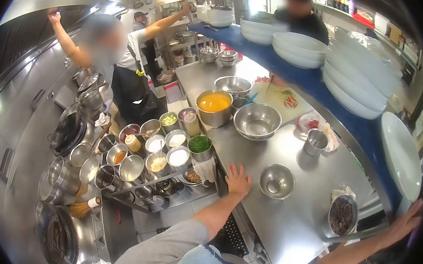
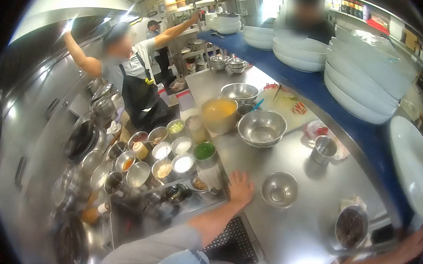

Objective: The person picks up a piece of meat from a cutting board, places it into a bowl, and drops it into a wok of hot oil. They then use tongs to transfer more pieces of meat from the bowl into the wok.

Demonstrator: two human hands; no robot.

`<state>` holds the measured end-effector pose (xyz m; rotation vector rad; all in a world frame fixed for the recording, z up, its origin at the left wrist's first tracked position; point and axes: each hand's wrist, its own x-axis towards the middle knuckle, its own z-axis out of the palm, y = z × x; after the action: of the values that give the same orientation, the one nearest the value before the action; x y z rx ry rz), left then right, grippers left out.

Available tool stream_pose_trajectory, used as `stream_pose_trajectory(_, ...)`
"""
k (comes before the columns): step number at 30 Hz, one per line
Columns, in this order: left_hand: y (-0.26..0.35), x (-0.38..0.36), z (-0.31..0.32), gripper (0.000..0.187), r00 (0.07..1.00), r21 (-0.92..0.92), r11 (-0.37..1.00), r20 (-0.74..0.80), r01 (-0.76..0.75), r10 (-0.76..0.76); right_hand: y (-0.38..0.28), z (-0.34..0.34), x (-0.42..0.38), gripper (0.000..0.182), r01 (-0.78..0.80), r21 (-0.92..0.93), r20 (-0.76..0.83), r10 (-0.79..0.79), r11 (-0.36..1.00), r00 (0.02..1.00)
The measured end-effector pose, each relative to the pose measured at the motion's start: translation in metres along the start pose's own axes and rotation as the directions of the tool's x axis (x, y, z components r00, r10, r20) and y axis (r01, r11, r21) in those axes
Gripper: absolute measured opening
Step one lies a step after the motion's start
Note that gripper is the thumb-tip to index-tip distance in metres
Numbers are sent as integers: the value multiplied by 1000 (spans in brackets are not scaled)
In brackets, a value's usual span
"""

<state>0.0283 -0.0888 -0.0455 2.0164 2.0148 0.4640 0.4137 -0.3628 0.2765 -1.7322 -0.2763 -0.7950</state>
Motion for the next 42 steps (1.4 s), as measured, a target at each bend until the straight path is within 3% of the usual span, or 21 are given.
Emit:
stream_pose_trajectory(6,-3,4,7,59,999,-11,1000,-35,-4,4,23,7,9,81,118,215,184,-159,969,970)
stream_pose_trajectory(10,-5,3,15,58,994,-9,1000,-108,-27,26,56,0,24,77,109,206,246,-159,972,956)
stream_pose_trajectory(23,-2,4,16,58,993,41,999,-111,-31,35,11,-9,-4,64,232,-139,45,-228,963,973)
stream_pose_trajectory(25,-4,7,23,58,990,50,997,-129,-54,60,45,-10,16,60,362,-162,-34,-371,918,928)
stream_pose_trajectory(28,-8,9,27,58,989,70,995,-124,-70,78,14,-11,-6,58,196,-60,-9,-197,979,980)
stream_pose_trajectory(31,-6,10,28,58,991,86,994,-110,-71,80,7,-15,-14,59,-9,-240,-54,-4,971,999)
stream_pose_trajectory(37,-8,10,29,59,986,80,995,-149,-67,78,2,-9,-9,56,179,-113,-53,-186,977,981)
stream_pose_trajectory(42,-5,10,26,60,990,55,997,-130,-52,59,-5,-6,-11,54,247,-44,-31,-248,968,968)
